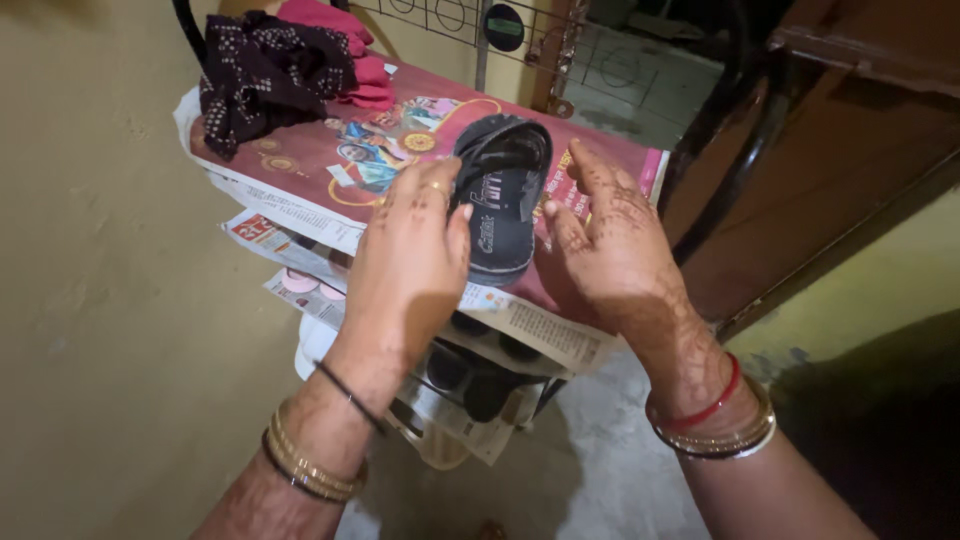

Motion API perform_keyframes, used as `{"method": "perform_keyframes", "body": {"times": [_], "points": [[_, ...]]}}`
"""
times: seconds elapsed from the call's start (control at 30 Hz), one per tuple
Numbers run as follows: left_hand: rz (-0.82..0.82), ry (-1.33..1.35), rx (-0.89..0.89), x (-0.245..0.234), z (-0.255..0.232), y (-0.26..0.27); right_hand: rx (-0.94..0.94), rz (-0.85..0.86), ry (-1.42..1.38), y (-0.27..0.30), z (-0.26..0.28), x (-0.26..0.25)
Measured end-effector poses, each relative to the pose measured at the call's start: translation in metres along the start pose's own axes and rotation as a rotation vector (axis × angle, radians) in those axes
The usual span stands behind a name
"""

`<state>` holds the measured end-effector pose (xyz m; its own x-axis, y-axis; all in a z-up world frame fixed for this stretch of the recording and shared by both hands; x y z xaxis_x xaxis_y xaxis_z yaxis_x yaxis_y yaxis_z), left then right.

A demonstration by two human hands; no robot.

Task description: The person picks up pairs of sandals and slippers from a metal shoe rack and places them onto a brown barrel. The person handles brown, black, and pink footwear, moving them one pair at a time from the rack to the barrel.

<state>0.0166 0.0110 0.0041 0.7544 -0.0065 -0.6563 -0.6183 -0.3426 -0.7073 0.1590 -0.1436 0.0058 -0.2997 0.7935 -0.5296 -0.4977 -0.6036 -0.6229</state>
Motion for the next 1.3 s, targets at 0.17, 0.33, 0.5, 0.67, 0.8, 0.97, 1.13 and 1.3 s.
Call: {"method": "perform_keyframes", "body": {"times": [0.17,0.33,0.5,0.67,0.8,0.97,1.13,1.3], "points": [[-0.008,-0.231,0.06,0.034,0.008,-0.037,0.324,0.134,0.039,-0.035,-0.009,0.005],[0.268,-0.174,-0.019,0.05,0.014,-0.06,0.25,0.241,0.103,-0.045,-0.021,0.003],[0.285,-0.212,0.033,0.05,0.023,-0.071,0.399,0.243,0.029,-0.052,-0.012,0.013],[0.337,-0.163,0.045,0.048,0.033,-0.074,0.481,0.169,0.028,-0.055,-0.014,0.022],[0.268,-0.097,0.139,0.046,0.044,-0.076,0.278,0.076,0.033,-0.057,-0.013,0.029],[0.145,0.07,0.212,0.032,0.047,-0.074,0.386,-0.002,0.07,-0.05,0.011,0.028],[0.071,0.122,0.288,-0.001,0.04,-0.07,0.361,-0.136,0.088,-0.037,0.052,0.019],[0.162,0.225,0.246,-0.038,0.022,-0.059,0.509,-0.286,0.073,-0.009,0.097,0.0]]}}
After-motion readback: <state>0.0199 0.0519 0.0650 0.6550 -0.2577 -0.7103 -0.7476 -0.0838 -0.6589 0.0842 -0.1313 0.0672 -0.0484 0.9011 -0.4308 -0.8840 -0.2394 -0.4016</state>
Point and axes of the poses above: each hand's wrist, its own y-axis away from the middle knuckle, its own x-axis out of the palm, z = x × y, the point moved 1 cm from there along -y, towards the middle knuckle, and after that the axes turned 14 degrees about -y, right-handed, at the moved point
